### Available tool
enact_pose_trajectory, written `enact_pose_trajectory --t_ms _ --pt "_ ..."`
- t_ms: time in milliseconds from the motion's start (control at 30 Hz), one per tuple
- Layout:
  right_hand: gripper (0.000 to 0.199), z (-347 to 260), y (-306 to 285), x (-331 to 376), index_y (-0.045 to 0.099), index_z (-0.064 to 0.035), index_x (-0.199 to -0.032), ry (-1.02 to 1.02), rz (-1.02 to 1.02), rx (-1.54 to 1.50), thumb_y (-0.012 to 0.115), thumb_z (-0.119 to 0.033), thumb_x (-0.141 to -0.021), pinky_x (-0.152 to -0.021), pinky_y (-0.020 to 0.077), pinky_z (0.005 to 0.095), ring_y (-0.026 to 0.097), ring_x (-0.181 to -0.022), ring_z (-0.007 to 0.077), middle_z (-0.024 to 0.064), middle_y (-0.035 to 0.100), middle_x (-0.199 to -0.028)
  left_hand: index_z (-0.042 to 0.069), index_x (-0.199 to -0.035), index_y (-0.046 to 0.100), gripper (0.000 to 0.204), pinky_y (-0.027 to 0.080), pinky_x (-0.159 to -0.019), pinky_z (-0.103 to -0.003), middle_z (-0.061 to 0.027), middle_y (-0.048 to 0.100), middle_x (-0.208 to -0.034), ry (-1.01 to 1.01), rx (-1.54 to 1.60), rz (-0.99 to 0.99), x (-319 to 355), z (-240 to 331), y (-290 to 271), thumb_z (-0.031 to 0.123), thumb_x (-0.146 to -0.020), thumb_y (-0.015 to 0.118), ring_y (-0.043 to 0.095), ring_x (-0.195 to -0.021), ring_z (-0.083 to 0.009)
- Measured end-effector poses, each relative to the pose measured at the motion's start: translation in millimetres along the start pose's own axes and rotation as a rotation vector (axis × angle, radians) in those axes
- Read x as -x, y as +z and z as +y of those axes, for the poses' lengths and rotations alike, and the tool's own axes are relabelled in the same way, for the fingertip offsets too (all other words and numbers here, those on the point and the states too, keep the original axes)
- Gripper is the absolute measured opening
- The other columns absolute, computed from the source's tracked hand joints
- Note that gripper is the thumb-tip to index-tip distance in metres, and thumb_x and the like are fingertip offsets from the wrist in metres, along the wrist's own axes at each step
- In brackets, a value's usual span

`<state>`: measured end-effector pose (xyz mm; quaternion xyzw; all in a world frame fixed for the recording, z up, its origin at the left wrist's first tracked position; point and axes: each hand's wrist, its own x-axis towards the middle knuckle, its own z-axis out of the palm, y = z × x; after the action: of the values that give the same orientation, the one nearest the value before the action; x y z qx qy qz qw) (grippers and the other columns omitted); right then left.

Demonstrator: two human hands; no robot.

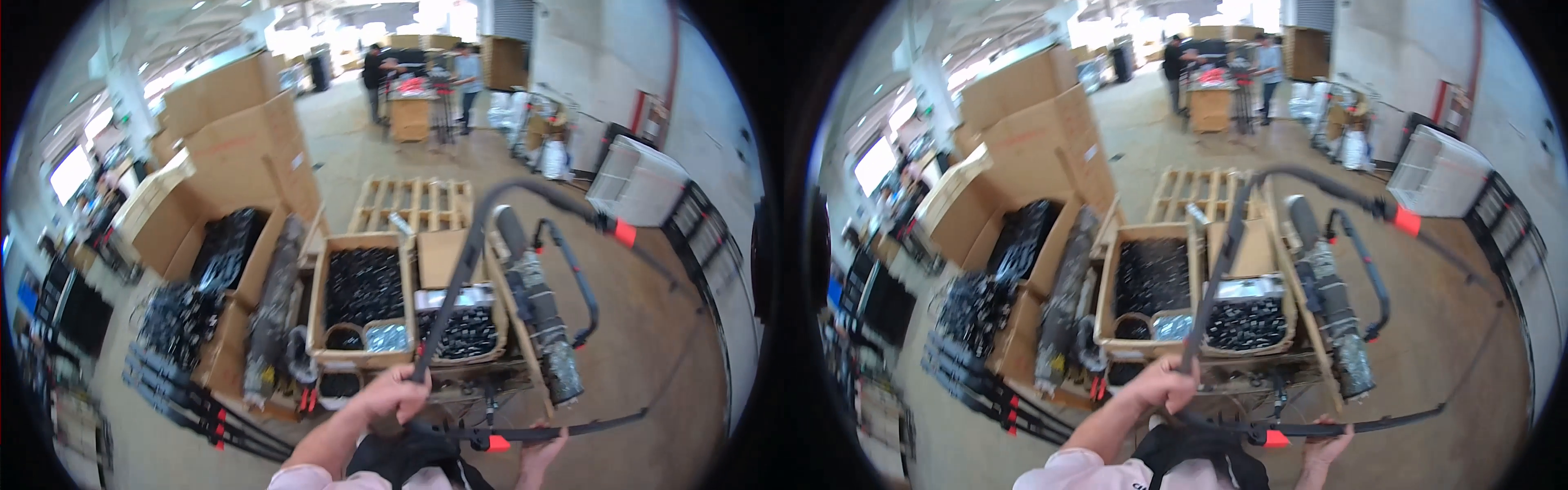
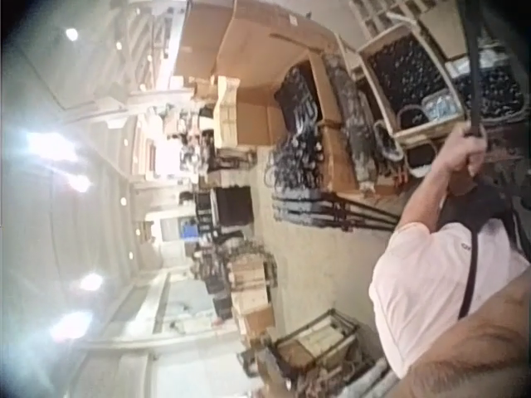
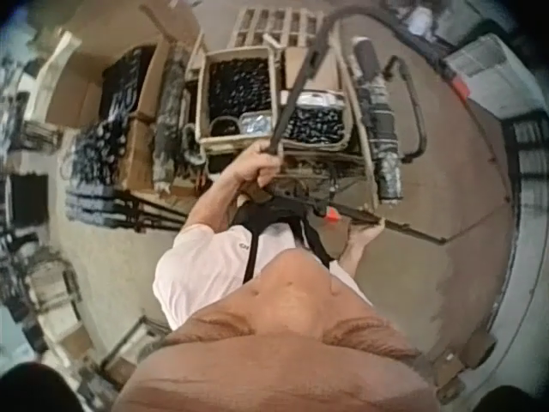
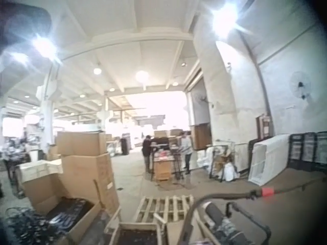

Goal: Assembling plastic components onto a metal frame using screws and an electric screwdriver in a factory setting.

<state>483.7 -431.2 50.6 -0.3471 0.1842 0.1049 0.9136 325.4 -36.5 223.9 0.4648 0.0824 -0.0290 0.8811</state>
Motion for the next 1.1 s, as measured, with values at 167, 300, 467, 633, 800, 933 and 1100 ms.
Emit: enact_pose_trajectory --t_ms 167,300,467,633,800,933,1100 --pt "0.044 -97 74 -26 0.066 -0.0053 -0.119 -0.379 -0.052 -0.021 0.056 -0.045 -0.104 -0.089 0.0589 0.0358 0.070 -0.097 0.0214 0.0076 0.070 -0.101 0.006 -0.117 0.063 0.021 0.040 -0.053 -0.026 0.0031 0.059 -0.075 0.315 -0.219 0.702 43 24 -125 0.019 -0.101 0.067 0.052 -0.060 -0.0059" --pt "0.026 -131 118 -66 0.062 -0.0099 -0.103 -0.413 -0.205 0.296 0.062 -0.036 -0.104 -0.080 0.0536 0.0317 0.064 -0.081 0.0172 0.0035 0.063 -0.088 0.003 -0.104 0.074 0.021 0.043 -0.061 -0.029 0.0058 0.061 -0.079 0.364 -0.263 1.224 90 6 -235 0.023 -0.099 0.071 0.053 -0.069 -0.0078" --pt "0.020 -12 203 -37 0.059 -0.0121 -0.095 -0.315 -0.115 0.437 0.067 -0.029 -0.101 -0.072 0.0516 0.0306 0.059 -0.072 0.0156 -0.0002 0.059 -0.075 0.009 -0.084 0.068 0.020 0.031 -0.046 -0.030 0.0062 0.054 -0.066 0.215 -0.229 1.404 189 -23 -350 0.024 -0.097 0.071 0.044 -0.050 -0.0063" --pt "0.018 48 230 -14 0.061 -0.0123 -0.093 -0.198 -0.074 0.541 0.069 -0.027 -0.099 -0.064 0.0519 0.0274 0.061 -0.067 0.0124 -0.0008 0.063 -0.078 0.005 -0.086 0.069 0.023 0.036 -0.049 -0.032 0.0015 0.057 -0.068 -0.036 -0.312 1.415 231 -27 -398 0.024 -0.098 0.071 0.048 -0.054 -0.0095" --pt "0.017 73 202 -18 0.058 -0.0176 -0.094 -0.129 0.074 0.657 0.069 -0.032 -0.097 -0.066 0.0505 0.0307 0.061 -0.071 0.0147 -0.0028 0.060 -0.075 -0.001 -0.102 0.074 0.026 0.050 -0.069 -0.039 -0.0071 0.069 -0.075 -0.159 -0.495 1.378 242 -20 -410 0.024 -0.099 0.067 0.063 -0.070 -0.0176" --pt "0.018 80 157 -37 0.059 -0.0162 -0.091 -0.030 0.104 0.609 0.069 -0.030 -0.096 -0.072 0.0533 0.0361 0.061 -0.074 0.0180 -0.0001 0.061 -0.076 0.003 -0.114 0.075 0.028 0.053 -0.074 -0.040 -0.0113 0.073 -0.081 -0.095 -0.597 1.355 239 -13 -404 0.024 -0.098 0.067 0.068 -0.073 -0.0240" --pt "0.014 93 110 -48 0.060 -0.0134 -0.099 0.134 0.016 0.544 0.064 -0.027 -0.097 -0.086 0.0526 0.0425 0.065 -0.090 0.0242 0.0066 0.067 -0.093 0.003 -0.116 0.075 0.029 0.047 -0.097 -0.051 -0.0242 0.066 -0.112 0.057 -1.367 1.434 219 -28 -415 0.019 -0.091 0.071 0.061 -0.108 -0.0438"
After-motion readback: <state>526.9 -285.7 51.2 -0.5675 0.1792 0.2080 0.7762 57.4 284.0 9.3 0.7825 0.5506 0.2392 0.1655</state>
